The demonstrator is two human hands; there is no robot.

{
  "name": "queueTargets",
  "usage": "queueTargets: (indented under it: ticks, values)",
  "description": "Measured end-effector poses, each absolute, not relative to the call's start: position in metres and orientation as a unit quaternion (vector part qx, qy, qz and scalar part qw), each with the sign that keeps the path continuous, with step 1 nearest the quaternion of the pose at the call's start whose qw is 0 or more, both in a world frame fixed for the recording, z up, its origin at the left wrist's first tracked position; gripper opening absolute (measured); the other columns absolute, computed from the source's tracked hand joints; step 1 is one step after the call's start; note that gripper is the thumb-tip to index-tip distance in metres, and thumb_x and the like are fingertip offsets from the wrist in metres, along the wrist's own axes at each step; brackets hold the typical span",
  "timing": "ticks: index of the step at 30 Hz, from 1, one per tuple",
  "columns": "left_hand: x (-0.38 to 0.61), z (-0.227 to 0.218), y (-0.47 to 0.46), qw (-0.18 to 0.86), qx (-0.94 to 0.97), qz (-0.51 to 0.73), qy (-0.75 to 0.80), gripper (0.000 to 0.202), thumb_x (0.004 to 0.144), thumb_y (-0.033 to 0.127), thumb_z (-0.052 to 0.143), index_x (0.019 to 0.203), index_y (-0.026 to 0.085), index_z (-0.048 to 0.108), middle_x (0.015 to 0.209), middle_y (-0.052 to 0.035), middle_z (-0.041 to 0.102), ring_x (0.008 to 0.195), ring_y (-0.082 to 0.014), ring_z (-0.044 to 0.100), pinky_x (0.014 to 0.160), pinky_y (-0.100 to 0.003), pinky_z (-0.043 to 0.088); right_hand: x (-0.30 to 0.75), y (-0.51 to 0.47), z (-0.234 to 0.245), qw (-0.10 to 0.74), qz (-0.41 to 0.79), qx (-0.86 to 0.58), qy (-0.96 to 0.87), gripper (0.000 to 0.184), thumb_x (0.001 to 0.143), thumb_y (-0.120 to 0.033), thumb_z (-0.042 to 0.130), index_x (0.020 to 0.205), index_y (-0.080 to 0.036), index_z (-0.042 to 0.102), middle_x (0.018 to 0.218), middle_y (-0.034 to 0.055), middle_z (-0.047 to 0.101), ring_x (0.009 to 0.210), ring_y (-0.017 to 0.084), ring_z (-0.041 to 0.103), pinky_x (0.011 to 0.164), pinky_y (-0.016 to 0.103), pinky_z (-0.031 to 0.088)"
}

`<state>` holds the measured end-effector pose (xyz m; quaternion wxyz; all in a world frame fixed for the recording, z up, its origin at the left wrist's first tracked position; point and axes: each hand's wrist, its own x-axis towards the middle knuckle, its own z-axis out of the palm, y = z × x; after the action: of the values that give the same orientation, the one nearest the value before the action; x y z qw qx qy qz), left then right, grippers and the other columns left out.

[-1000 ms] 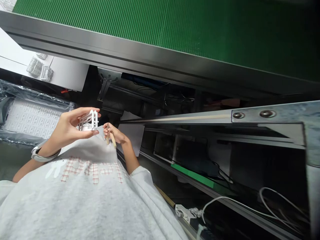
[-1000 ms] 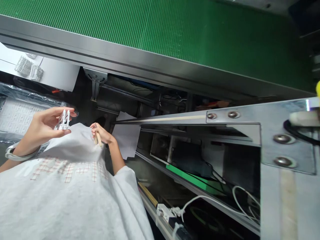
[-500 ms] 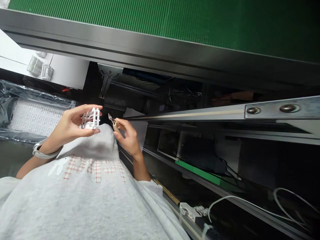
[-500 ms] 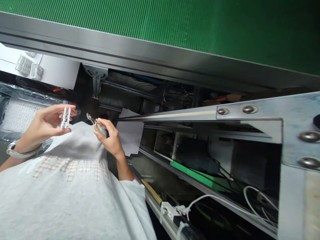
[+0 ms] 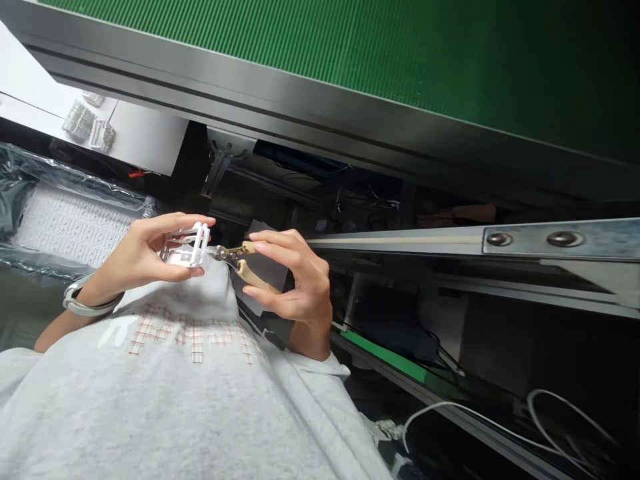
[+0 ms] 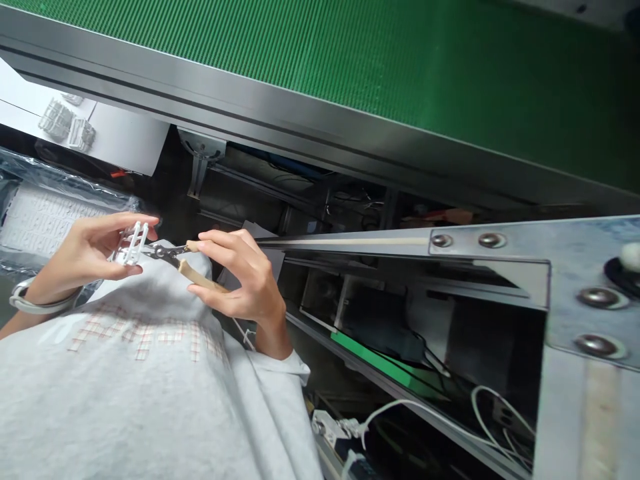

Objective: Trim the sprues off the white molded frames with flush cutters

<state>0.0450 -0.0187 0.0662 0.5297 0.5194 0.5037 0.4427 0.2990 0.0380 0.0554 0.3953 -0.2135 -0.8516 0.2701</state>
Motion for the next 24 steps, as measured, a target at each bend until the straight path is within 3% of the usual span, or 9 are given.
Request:
queueTargets:
  ticks: [3,8,18,24]
  values:
    - [0.044,0.067,-0.021,0.534,0.518,0.436,0.507,0.048,0.068,0.02,0.089,0.114,0.029,0.08,0.116,-0.0054,0.077,0.099,-0.0239,0.074,0.085,-0.03,0.063,0.299,0.037,0.058,0.391,0.266,-0.209,-0.856,0.05,0.087,-0.035,0.078,0.133,-0.023,0.062,0.112,0.0123,0.08,0.104,0.029,0.076,0.08,0.046,0.06]
    - [0.044,0.063,-0.022,0.535,0.521,0.423,0.513,0.05,0.066,0.026,0.091,0.114,0.031,0.08,0.116,-0.0057,0.078,0.104,-0.0281,0.073,0.085,-0.033,0.064,0.3,0.031,0.062,0.386,0.254,-0.214,-0.86,0.045,0.091,-0.034,0.074,0.133,-0.023,0.064,0.112,0.0132,0.08,0.103,0.03,0.076,0.077,0.046,0.06]
    - [0.041,0.058,-0.02,0.539,0.538,0.437,0.479,0.051,0.07,0.022,0.09,0.119,0.028,0.078,0.121,-0.0066,0.077,0.103,-0.0234,0.075,0.088,-0.029,0.063,0.304,0.027,0.058,0.39,0.256,-0.232,-0.854,0.046,0.094,-0.036,0.07,0.138,-0.026,0.065,0.12,0.0142,0.079,0.099,0.029,0.076,0.076,0.047,0.061]
    - [0.039,0.059,-0.02,0.54,0.531,0.428,0.493,0.05,0.07,0.022,0.089,0.119,0.027,0.078,0.119,-0.0065,0.078,0.102,-0.0234,0.075,0.088,-0.029,0.064,0.3,0.028,0.059,0.398,0.243,-0.225,-0.855,0.045,0.094,-0.032,0.07,0.138,-0.025,0.065,0.114,0.0126,0.081,0.102,0.03,0.076,0.075,0.046,0.06]
